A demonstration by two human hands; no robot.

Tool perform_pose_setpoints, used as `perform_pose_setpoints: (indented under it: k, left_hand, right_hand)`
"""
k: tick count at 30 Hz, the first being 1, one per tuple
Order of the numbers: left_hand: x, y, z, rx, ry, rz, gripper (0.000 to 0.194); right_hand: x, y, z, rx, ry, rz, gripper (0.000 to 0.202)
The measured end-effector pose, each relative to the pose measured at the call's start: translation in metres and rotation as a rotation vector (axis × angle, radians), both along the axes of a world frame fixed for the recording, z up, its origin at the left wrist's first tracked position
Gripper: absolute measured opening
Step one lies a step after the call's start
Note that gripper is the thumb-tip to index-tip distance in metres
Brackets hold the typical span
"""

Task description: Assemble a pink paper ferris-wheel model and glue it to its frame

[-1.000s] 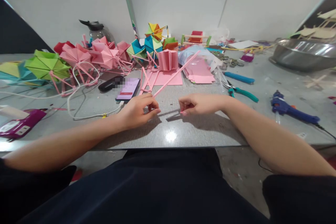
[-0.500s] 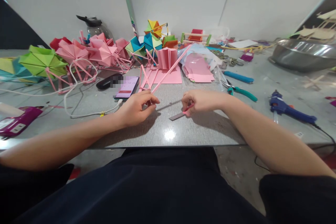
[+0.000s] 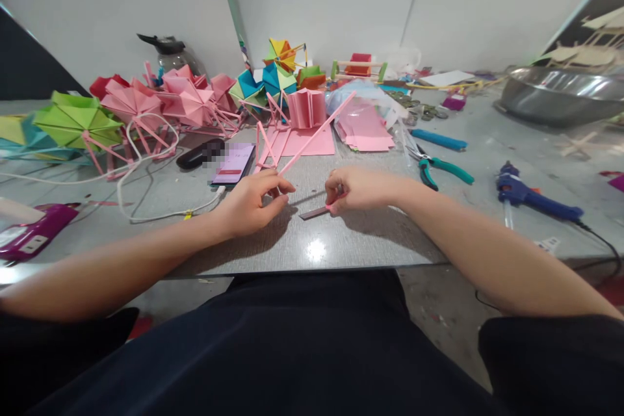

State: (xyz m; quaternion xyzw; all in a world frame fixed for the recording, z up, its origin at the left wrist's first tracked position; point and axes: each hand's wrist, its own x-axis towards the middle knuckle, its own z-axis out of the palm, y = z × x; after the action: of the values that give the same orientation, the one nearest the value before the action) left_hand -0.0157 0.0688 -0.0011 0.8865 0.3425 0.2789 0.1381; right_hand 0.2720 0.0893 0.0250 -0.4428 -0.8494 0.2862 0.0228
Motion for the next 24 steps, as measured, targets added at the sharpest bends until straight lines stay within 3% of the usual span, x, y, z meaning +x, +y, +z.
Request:
perform_pose_setpoints:
  k: [6, 14, 20, 24]
  left_hand:
    - [-0.001, -0.001, 0.002, 0.011, 0.006, -0.006, 0.018]
    - [0.0, -0.001, 0.002, 0.0, -0.005, -0.012, 0.019]
    - [-0.001, -0.002, 0.003, 0.029, 0.01, -0.008, 0.016]
    - [-0.002, -0.002, 0.004, 0.045, 0.023, -0.007, 0.016]
  right_hand:
    - [0.008, 0.005, 0.008, -0.127, -0.026, 0.019, 0.02]
    - [0.005, 0.005, 0.004, -0.038, -0.013, -0.029, 0.02]
    - [0.003, 0.004, 0.001, -0.058, 0.03, -0.044, 0.019]
    - [0.009, 0.009, 0.004, -0.155, 0.04, -0.006, 0.021]
